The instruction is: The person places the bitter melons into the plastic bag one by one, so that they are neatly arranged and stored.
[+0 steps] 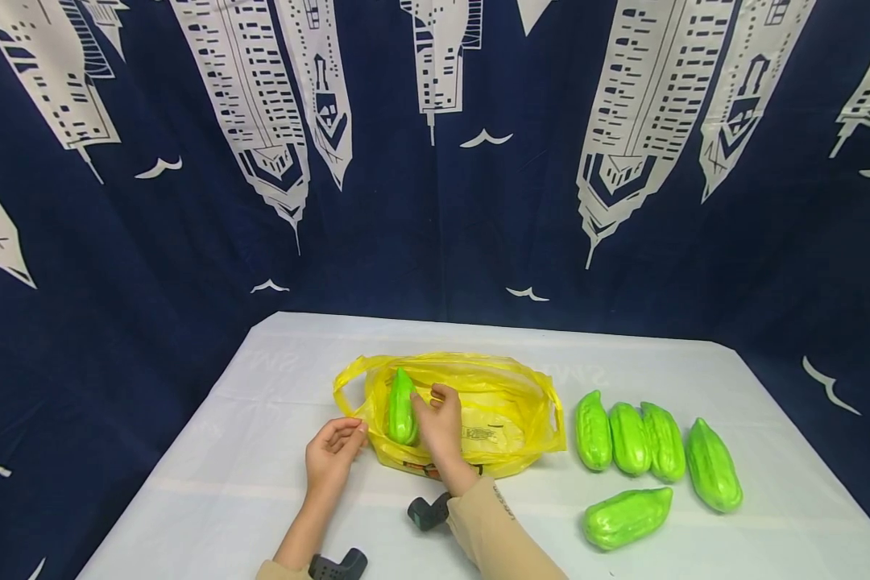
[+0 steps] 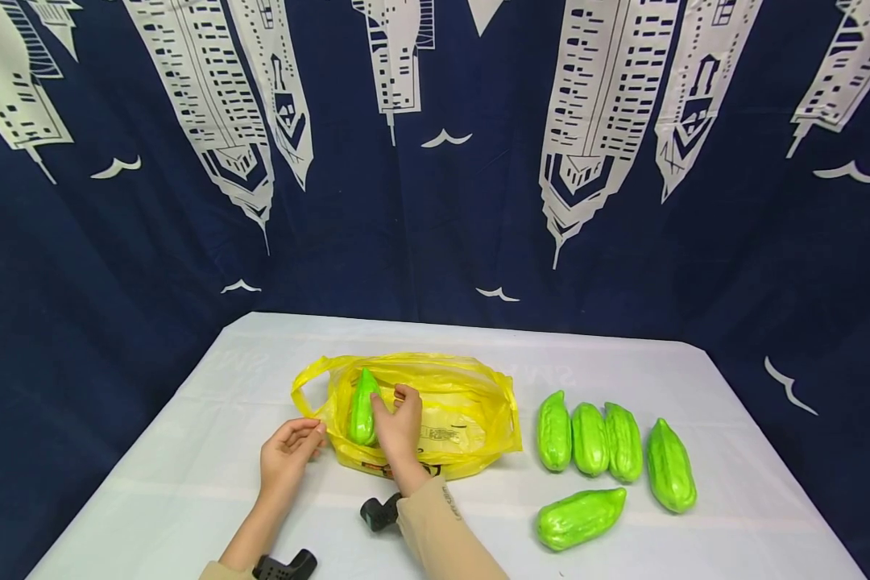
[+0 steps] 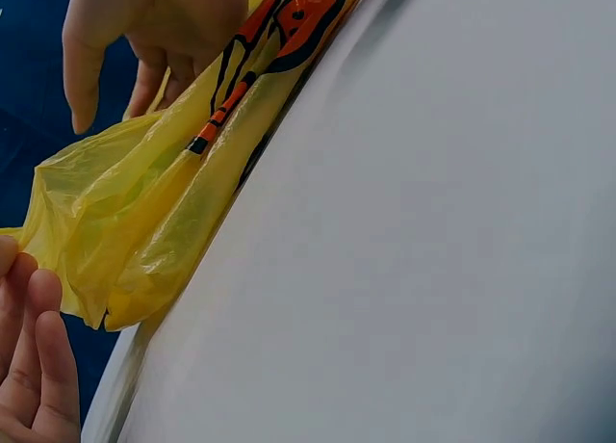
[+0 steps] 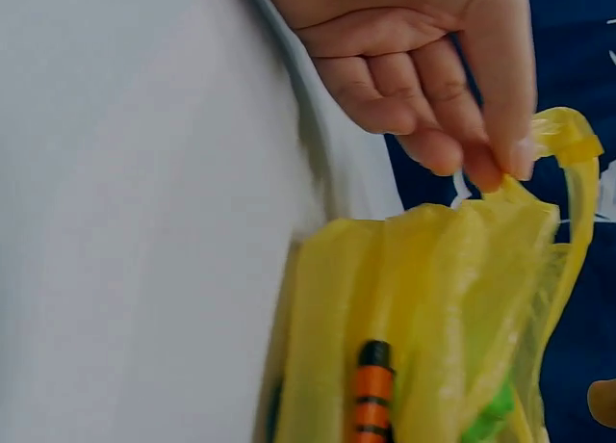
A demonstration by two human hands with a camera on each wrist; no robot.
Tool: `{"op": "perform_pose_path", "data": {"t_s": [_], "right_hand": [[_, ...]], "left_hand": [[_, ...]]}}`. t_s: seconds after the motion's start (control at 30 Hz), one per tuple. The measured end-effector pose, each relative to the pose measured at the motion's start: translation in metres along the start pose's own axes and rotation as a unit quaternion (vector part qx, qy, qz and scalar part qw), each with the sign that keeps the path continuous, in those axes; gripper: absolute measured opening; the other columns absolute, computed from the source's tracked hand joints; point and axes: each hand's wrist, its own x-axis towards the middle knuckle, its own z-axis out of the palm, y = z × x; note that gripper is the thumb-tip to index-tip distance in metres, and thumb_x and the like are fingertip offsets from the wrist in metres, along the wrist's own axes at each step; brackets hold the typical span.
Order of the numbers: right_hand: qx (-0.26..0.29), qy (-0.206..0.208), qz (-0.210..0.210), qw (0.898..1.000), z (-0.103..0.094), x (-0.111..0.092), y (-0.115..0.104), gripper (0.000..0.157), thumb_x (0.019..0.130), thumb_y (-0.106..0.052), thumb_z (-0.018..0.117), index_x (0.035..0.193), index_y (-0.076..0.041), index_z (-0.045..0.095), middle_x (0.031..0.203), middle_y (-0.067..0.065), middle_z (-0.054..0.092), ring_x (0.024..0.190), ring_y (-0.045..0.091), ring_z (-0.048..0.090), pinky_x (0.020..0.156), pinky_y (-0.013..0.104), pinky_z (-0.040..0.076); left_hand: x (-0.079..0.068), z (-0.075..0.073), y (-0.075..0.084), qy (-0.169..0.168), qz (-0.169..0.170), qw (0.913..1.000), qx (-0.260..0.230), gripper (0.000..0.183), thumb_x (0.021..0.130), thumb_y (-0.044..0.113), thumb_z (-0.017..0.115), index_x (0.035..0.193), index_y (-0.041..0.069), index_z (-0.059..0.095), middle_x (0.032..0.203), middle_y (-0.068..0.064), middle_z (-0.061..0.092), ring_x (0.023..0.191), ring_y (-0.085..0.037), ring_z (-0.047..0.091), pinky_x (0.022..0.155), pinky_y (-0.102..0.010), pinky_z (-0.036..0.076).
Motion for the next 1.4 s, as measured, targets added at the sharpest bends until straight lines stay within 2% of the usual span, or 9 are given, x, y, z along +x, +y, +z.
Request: {"op": "perform_pose_path", "data": {"t_s": [0.17, 0.4, 0.7, 1.23, 1.4], "right_hand": [[0.017, -0.014, -0.023, 0.999, -0.013, -0.003, -0.008, 0.049, 0.089, -0.020, 0.064, 0.124, 0.008, 0.044, 0.120, 0.023, 0.046, 0.111, 0.039, 0.045, 0.093, 0.049, 0.041], [0.012, -0.012, -0.084, 0.996, -0.030, -0.010, -0.020, 0.049, 0.089, -0.026, 0.064, 0.120, 0.008, 0.045, 0.116, 0.022, 0.048, 0.109, 0.038, 0.047, 0.095, 0.047, 0.040], [0.024, -0.042, -0.074, 0.996, -0.057, -0.015, -0.042, 0.048, 0.089, -0.016, 0.065, 0.126, 0.007, 0.042, 0.123, 0.022, 0.046, 0.117, 0.037, 0.045, 0.102, 0.048, 0.037], [0.014, -0.040, -0.072, 0.996, -0.105, -0.021, -0.065, 0.049, 0.092, -0.015, 0.062, 0.131, 0.003, 0.039, 0.128, 0.018, 0.044, 0.121, 0.031, 0.044, 0.101, 0.044, 0.039], [0.021, -0.036, -0.085, 0.996, -0.118, -0.022, -0.071, 0.048, 0.092, -0.012, 0.060, 0.131, 0.004, 0.038, 0.128, 0.017, 0.044, 0.121, 0.028, 0.044, 0.101, 0.037, 0.039]], "left_hand": [[0.000, 0.000, 0.000, 0.000, -0.001, 1.0000, 0.001, 0.012, 0.083, -0.006, 0.067, 0.092, -0.012, 0.063, 0.080, -0.017, 0.065, 0.065, -0.024, 0.065, 0.054, -0.025, 0.053], [-0.001, 0.000, 0.001, 0.002, -0.003, 1.0000, 0.001, 0.012, 0.083, -0.006, 0.066, 0.092, -0.012, 0.063, 0.080, -0.017, 0.065, 0.065, -0.024, 0.065, 0.054, -0.023, 0.053], [0.000, 0.001, 0.001, 0.002, -0.001, 1.0000, -0.002, 0.011, 0.083, -0.007, 0.066, 0.092, -0.012, 0.063, 0.078, -0.014, 0.065, 0.064, -0.022, 0.065, 0.053, -0.023, 0.052], [-0.001, 0.001, 0.000, 0.005, 0.003, 1.0000, 0.004, 0.010, 0.083, -0.007, 0.066, 0.091, -0.012, 0.063, 0.078, -0.017, 0.065, 0.064, -0.023, 0.065, 0.053, -0.023, 0.052], [0.005, -0.001, -0.017, 0.006, -0.002, 1.0000, 0.003, 0.012, 0.083, -0.006, 0.066, 0.093, -0.011, 0.063, 0.078, -0.015, 0.066, 0.063, -0.022, 0.065, 0.052, -0.023, 0.052]]}}
